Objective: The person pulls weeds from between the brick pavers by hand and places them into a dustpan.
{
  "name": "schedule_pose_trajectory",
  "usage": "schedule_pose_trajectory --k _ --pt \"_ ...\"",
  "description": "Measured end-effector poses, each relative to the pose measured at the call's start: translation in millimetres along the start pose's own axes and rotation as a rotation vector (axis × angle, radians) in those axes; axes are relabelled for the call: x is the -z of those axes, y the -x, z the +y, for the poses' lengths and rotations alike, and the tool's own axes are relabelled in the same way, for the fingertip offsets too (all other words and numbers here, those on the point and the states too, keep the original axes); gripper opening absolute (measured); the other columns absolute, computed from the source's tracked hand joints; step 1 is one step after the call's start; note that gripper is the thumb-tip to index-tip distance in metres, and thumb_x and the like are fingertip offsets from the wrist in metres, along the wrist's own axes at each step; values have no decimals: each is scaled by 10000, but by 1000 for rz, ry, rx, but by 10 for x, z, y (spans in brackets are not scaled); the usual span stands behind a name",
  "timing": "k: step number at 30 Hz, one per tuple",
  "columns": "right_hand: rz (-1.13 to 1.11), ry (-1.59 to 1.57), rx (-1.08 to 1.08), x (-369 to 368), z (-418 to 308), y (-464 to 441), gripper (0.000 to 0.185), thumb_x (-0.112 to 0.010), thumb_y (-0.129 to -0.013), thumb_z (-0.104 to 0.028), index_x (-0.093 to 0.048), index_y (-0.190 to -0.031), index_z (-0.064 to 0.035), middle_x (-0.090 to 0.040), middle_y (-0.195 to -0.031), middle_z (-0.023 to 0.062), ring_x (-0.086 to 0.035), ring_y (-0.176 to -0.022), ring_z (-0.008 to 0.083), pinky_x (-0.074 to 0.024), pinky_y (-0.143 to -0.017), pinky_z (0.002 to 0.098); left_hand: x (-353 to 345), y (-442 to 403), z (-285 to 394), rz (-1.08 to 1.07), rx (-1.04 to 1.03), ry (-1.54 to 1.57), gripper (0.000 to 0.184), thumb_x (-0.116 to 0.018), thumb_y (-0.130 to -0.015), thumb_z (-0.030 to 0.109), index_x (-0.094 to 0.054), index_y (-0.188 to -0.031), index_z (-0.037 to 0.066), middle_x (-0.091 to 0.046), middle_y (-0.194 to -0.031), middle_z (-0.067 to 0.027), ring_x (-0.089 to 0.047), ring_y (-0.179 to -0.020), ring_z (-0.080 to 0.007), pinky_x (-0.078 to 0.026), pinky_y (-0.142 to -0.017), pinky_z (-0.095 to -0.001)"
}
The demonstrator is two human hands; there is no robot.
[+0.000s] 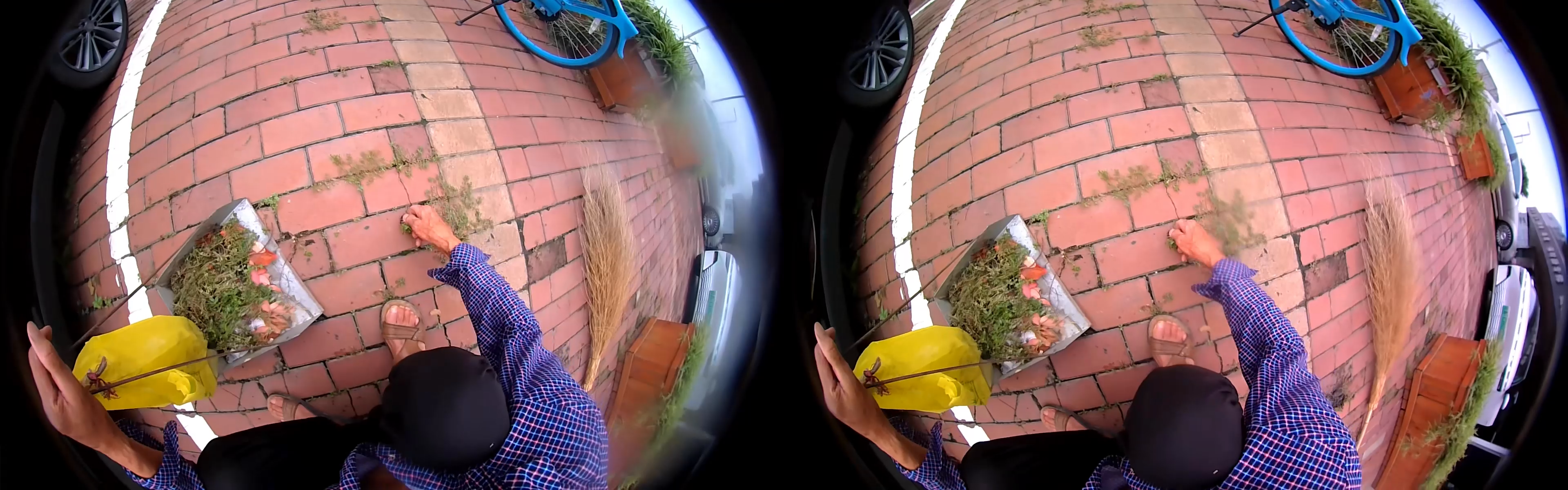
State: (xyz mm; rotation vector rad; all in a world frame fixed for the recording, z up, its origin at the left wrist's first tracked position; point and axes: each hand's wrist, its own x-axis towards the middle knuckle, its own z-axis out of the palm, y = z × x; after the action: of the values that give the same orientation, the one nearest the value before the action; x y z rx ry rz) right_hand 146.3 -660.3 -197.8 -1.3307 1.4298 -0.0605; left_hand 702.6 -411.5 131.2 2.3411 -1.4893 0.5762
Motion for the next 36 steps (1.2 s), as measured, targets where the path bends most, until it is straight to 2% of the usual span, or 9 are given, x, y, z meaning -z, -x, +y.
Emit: schedule_pose_trajectory --k 3,7,12,15,19,22,25,31,36 --pt "-175 -236 169 -846 -303 287 305 -551 -1039 -264 -570 -963 30 -575 -698 65 -583 -556 133 -507 -519 323 -30 28 -185 -9 -18 -33 457 -431 -1109 393 -575 -1471 154 -652 -1388 -110 -628 -1290 -226 -563 -961 -263" --pt "-367 -219 601 -1663 -844 749 405 -583 -1040 -316 -587 -1234 39 -608 -1116 178 -649 -976 241 -542 -854 376 -12 -4 -402 -47 -64 -154 504 -370 -1112 441 -500 -1537 202 -581 -1488 -106 -580 -1353 -237 -552 -965 -238" --pt "296 684 614 -959 -303 261 515 -685 -904 -168 -533 -1360 18 -543 -1355 161 -505 -1289 357 -486 -1006 468 -20 85 -162 -46 83 -139 546 -298 -1127 442 -524 -1516 132 -621 -1432 -128 -548 -1379 -254 -438 -1146 -339" --pt "472 1106 548 -474 117 110 456 -592 -922 -165 -545 -1343 5 -562 -1352 175 -525 -1270 330 -474 -984 468 11 51 -127 16 -41 6 440 -431 -1116 345 -597 -1448 108 -680 -1338 -130 -637 -1267 -237 -532 -1019 -302" --pt "603 1203 531 -100 345 163 456 -577 -885 -106 -539 -1321 25 -575 -1210 153 -575 -1070 302 -508 -855 404 39 -48 267 149 1 112 290 -611 -1055 244 -740 -1241 63 -773 -1071 -95 -715 -766 -68 -499 -555 -181" --pt "505 1232 359 -58 439 125 242 -583 -936 -149 -569 -1137 -13 -565 -1133 130 -593 -1003 283 -547 -775 391 -14 -86 353 214 -35 97 295 -609 -1054 293 -754 -1227 102 -776 -1068 -63 -662 -684 -22 -444 -483 -164" --pt "505 1294 386 -131 336 120 162 -588 -932 -132 -550 -1058 -37 -592 -1067 119 -641 -924 285 -564 -753 397 0 -78 361 202 -8 110 290 -614 -1052 298 -759 -1216 108 -777 -1066 -58 -659 -682 -20 -444 -486 -162" --pt "42 1349 106 -131 -73 -184 231 -532 -963 -126 -751 -1003 -65 -757 -984 148 -756 -921 311 -586 -753 456 19 -95 431 198 16 52 280 -630 -1044 274 -766 -1180 71 -783 -1019 -79 -707 -731 -62 -456 -509 -173" --pt "187 1002 3 -112 159 -306 342 -493 -980 -245 -759 -977 -30 -757 -976 201 -740 -931 376 -571 -797 502 5 -12 21 84 -52 71 337 -543 -1086 219 -667 -1366 78 -741 -1205 -125 -737 -1048 -175 -600 -765 -220"
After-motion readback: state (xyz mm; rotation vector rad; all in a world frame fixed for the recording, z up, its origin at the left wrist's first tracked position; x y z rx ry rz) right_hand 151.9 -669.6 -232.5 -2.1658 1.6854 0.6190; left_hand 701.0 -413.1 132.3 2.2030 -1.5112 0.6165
